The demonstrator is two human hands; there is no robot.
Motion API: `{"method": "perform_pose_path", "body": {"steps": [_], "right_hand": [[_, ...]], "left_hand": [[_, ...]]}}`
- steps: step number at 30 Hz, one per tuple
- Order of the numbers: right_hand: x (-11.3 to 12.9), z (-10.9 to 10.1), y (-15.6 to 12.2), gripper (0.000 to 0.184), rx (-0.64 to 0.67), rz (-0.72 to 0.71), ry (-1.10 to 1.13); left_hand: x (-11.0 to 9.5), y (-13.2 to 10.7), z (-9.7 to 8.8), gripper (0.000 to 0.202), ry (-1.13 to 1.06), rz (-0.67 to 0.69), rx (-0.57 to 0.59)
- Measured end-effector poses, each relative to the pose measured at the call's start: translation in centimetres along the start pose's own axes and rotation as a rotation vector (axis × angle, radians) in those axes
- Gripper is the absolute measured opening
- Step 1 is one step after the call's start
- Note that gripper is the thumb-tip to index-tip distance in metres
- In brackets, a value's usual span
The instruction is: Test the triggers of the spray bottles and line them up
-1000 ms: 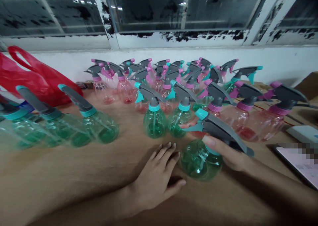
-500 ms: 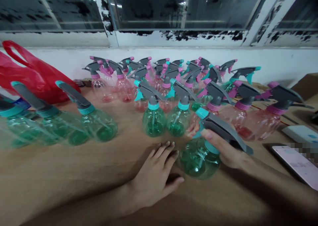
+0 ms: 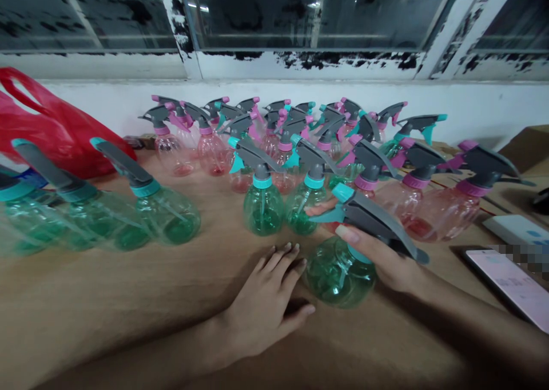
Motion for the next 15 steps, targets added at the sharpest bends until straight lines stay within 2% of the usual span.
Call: {"method": "perform_pose_path", "body": {"steps": [4, 9, 15], "right_hand": [[-0.49, -0.02, -0.11, 0.029, -0.012, 0.040, -0.005], [0.20, -0.23, 0.03, 0.030, -0.024, -0.014, -0.020], [-0.36, -0.21, -0.13, 0.027, -0.014, 0.015, -0.060]], "left_hand": [[0.02, 0.06, 0.04, 0.059, -0.007, -0.011, 0.015], [-0.01, 0.11, 0.09, 0.059, 0.007, -0.006, 0.032], [-0.03, 0.16, 0.00, 0.059, 0.001, -0.001, 0.020]]}}
Point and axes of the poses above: each hand's wrist, its own y-axis towards the middle knuckle, its own z-axis out of the palm, x = y × z, the point moved 10 cm from there along y, towards the middle knuckle, and after that the axes turned 3 degrees about -z, right-handed, at the moved point
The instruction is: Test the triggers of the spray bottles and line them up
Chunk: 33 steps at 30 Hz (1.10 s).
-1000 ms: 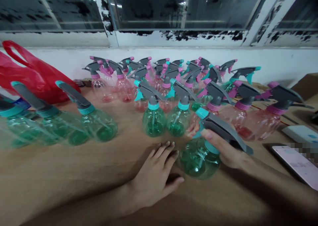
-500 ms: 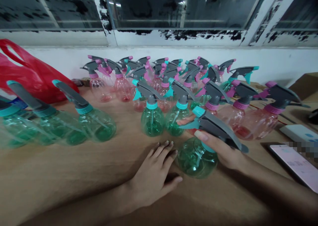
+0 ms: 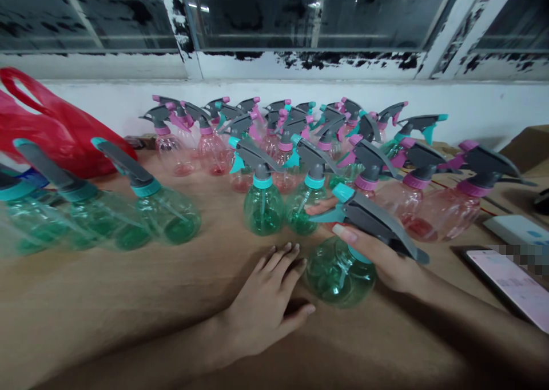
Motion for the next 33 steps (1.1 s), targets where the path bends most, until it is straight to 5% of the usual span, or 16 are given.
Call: {"method": "perform_pose_path", "body": {"steps": [33], "right_hand": [[-0.27, -0.15, -0.08, 0.031, -0.008, -0.001, 0.051]], "left_hand": [[0.10, -0.01, 0.13, 0.058, 0.009, -0.005, -0.004]]}}
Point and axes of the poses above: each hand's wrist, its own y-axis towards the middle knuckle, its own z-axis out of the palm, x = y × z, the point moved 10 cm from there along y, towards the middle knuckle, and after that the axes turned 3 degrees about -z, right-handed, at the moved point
